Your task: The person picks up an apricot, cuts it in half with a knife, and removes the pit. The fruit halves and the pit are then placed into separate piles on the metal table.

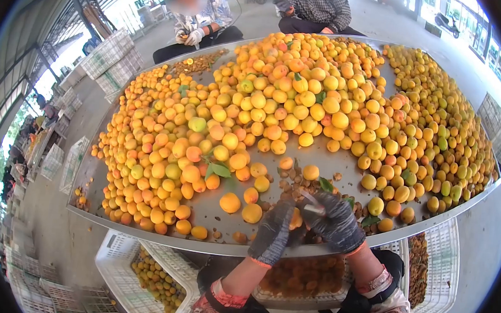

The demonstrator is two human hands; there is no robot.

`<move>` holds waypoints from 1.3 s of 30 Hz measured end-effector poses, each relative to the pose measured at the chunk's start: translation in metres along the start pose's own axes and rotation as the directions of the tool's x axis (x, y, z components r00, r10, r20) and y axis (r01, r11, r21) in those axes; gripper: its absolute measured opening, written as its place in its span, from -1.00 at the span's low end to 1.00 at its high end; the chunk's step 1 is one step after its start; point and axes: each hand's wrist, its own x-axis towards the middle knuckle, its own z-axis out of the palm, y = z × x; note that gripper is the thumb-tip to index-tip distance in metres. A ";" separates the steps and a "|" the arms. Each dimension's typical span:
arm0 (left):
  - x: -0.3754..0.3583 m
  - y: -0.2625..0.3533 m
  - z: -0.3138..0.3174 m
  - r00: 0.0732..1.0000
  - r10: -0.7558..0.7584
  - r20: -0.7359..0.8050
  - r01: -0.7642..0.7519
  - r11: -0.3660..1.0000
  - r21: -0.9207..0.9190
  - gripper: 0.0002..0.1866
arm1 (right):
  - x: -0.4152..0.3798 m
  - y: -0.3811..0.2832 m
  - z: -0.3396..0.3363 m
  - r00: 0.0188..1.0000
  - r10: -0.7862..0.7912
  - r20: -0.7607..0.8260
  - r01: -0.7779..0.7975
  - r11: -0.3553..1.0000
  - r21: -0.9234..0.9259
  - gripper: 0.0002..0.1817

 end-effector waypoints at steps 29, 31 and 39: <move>0.005 -0.007 -0.062 0.962 0.274 0.006 -0.207 0.712 0.671 -0.46 | 0.006 0.019 -0.006 1.000 0.011 -0.006 -0.012 0.978 -0.207 -0.60; 0.004 0.004 -0.052 0.977 0.214 0.021 -0.208 0.914 0.350 -0.47 | 0.005 0.010 -0.008 0.997 0.067 -0.033 -0.070 0.993 -0.099 -0.62; -0.003 0.037 -0.030 0.976 0.207 0.066 -0.144 0.844 -0.517 -0.45 | -0.002 0.000 -0.005 0.987 0.161 -0.024 -0.139 0.914 0.382 -0.56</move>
